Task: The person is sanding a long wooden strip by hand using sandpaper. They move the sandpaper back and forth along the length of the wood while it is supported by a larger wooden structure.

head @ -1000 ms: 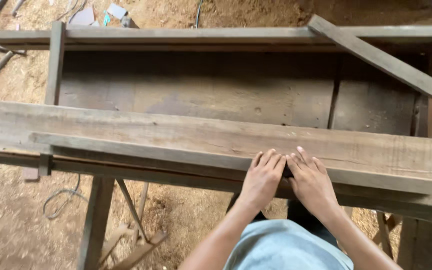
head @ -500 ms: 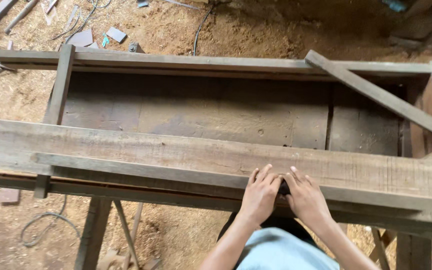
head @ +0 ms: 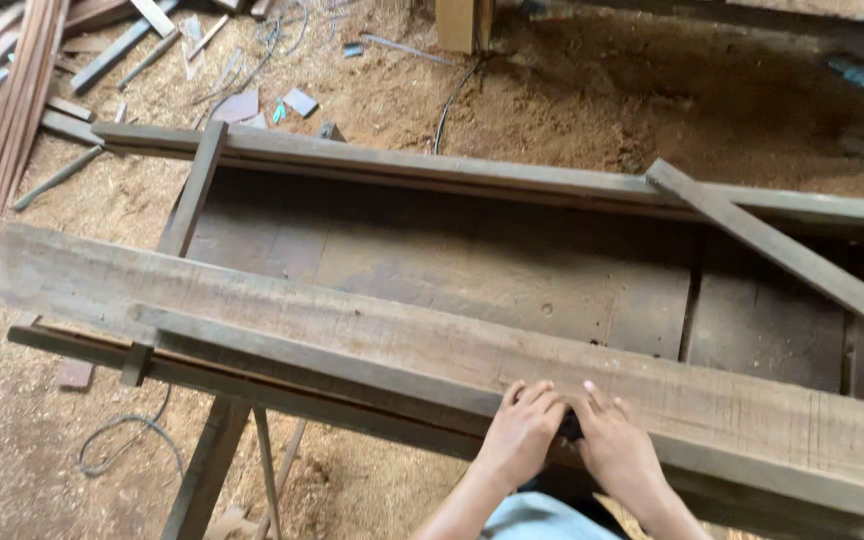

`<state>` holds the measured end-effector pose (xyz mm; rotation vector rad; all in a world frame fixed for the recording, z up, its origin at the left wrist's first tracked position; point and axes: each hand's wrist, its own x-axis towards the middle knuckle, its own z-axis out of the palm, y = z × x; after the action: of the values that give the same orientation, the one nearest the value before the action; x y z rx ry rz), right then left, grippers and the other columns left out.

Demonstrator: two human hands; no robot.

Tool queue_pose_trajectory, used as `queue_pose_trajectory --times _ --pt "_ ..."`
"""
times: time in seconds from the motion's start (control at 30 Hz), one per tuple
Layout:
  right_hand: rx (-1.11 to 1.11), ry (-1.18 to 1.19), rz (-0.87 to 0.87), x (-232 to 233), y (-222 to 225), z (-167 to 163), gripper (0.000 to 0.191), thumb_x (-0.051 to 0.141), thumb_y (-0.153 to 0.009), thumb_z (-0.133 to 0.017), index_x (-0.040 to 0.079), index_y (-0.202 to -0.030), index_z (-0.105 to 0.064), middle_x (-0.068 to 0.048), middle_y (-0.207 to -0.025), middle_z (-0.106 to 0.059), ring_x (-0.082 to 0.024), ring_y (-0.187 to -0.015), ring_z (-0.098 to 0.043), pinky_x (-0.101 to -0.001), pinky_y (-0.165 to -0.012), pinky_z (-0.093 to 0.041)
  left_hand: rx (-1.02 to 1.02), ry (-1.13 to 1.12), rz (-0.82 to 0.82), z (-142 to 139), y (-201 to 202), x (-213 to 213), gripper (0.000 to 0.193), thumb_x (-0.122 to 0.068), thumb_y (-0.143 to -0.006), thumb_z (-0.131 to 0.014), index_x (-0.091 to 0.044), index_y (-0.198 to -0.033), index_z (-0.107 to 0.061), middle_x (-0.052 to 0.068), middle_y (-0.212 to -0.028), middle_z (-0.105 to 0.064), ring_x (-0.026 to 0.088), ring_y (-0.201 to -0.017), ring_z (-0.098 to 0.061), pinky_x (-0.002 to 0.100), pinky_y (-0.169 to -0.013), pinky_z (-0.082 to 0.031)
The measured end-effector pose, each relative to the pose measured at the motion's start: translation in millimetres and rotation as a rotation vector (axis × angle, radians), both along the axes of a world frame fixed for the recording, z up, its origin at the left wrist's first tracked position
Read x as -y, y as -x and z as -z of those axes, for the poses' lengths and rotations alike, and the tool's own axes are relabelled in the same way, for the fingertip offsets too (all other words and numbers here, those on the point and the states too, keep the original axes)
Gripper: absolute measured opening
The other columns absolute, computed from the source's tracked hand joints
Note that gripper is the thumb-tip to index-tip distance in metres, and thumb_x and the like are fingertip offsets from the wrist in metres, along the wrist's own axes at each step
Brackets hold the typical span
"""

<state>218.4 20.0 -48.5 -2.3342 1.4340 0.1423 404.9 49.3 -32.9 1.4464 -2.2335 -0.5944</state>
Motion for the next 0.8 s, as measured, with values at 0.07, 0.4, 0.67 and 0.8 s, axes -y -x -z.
queue_pose_trajectory --times 0.07,0.4,0.67,0.8 --pt "0.015 0.000 -0.005 -1.2 -1.7 -1.1 0.068 0.016 -0.075 -0.076 0.011 -0.137 -0.048 -0.021 -0.152 -0.047 -0.032 -0.131 -0.051 -0.0451 -0.111 -0.038 0.004 0.004 -0.007 1.4 -2.1 1.2 0.039 -0.002 -0.080 -0.063 -0.002 -0.119 -0.066 0.013 -0.126 -0.065 0.030 -0.135 -0.051 0.052 -0.115 -0.033" --pt "0.157 0.028 -0.024 -3.0 -71.9 -7.2 0.065 0.014 -0.073 -0.076 0.006 -0.132 -0.050 -0.023 -0.148 -0.051 -0.036 -0.126 -0.053 -0.0479 -0.106 -0.039 0.000 0.023 -0.053 4.6 -71.0 -2.9 0.049 0.000 -0.074 -0.063 0.001 -0.123 -0.065 0.015 -0.130 -0.064 0.030 -0.134 -0.052 0.050 -0.113 -0.034" --pt "-0.181 0.223 0.114 -36.6 -156.5 1.7 0.059 0.010 -0.082 -0.053 0.006 -0.141 -0.048 -0.014 -0.150 -0.049 -0.027 -0.146 -0.036 -0.0504 -0.115 -0.029 0.053 0.092 0.031 6.1 -133.0 5.3 0.048 -0.002 -0.073 -0.068 -0.003 -0.121 -0.067 0.011 -0.124 -0.068 0.029 -0.134 -0.054 0.060 -0.117 -0.031" --pt "-0.215 0.224 0.144 -43.1 -169.8 0.8 0.058 0.009 -0.083 -0.052 0.002 -0.140 -0.045 -0.016 -0.151 -0.044 -0.029 -0.148 -0.030 -0.0516 -0.119 -0.022 0.017 0.020 0.109 4.5 -144.7 14.5 0.052 -0.009 -0.064 -0.074 -0.003 -0.115 -0.067 0.013 -0.116 -0.069 0.032 -0.128 -0.055 0.063 -0.113 -0.030"
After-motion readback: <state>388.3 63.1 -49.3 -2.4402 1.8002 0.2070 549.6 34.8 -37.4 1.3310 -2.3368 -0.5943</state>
